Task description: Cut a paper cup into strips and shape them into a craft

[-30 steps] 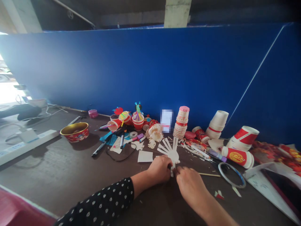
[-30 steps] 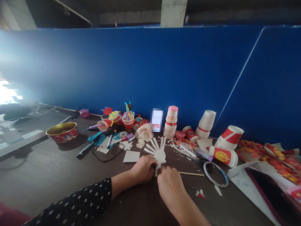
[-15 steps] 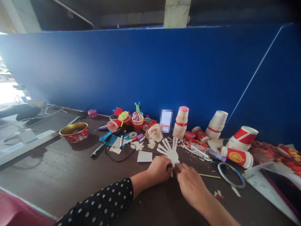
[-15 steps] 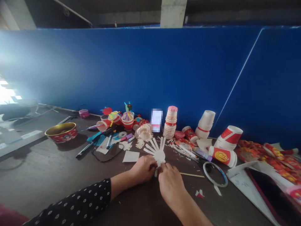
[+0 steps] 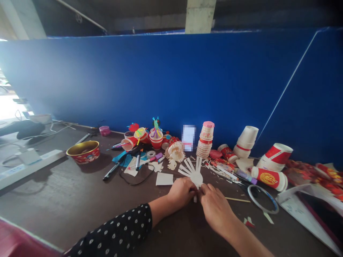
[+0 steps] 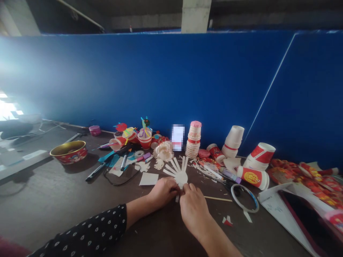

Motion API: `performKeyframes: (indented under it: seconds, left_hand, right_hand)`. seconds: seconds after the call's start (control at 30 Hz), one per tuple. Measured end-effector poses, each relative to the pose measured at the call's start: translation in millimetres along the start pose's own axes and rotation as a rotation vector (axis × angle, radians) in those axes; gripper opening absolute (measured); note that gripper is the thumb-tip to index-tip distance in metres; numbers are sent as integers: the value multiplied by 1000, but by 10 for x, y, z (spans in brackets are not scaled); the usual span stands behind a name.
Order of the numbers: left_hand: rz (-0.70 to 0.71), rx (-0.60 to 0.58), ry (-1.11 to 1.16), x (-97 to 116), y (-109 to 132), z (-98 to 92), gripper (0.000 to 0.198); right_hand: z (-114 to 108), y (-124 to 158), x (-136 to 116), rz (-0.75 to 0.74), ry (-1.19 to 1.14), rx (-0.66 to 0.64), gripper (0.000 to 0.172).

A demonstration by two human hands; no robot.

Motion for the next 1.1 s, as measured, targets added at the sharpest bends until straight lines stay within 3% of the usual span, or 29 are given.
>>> performKeyframes:
  seconds: [0.47, 1.1]
  left_hand:
    - [35, 1, -16, 59, 13, -15, 15]
    - [53, -32, -96, 117, 21, -44, 14]
  right_hand:
    - [17, 48, 162, -36, -161, 12, 37]
    - [-51, 88, 0, -27, -47, -1, 37]
Point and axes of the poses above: each hand's wrist, its own y-axis away from the middle knuckle, its own z-axis out of the palm, x = y × z, the point moved 4 cm from there along -y, towards the middle knuckle, and after that the axes turned 7 degrees about -y, right-handed, at the moved point
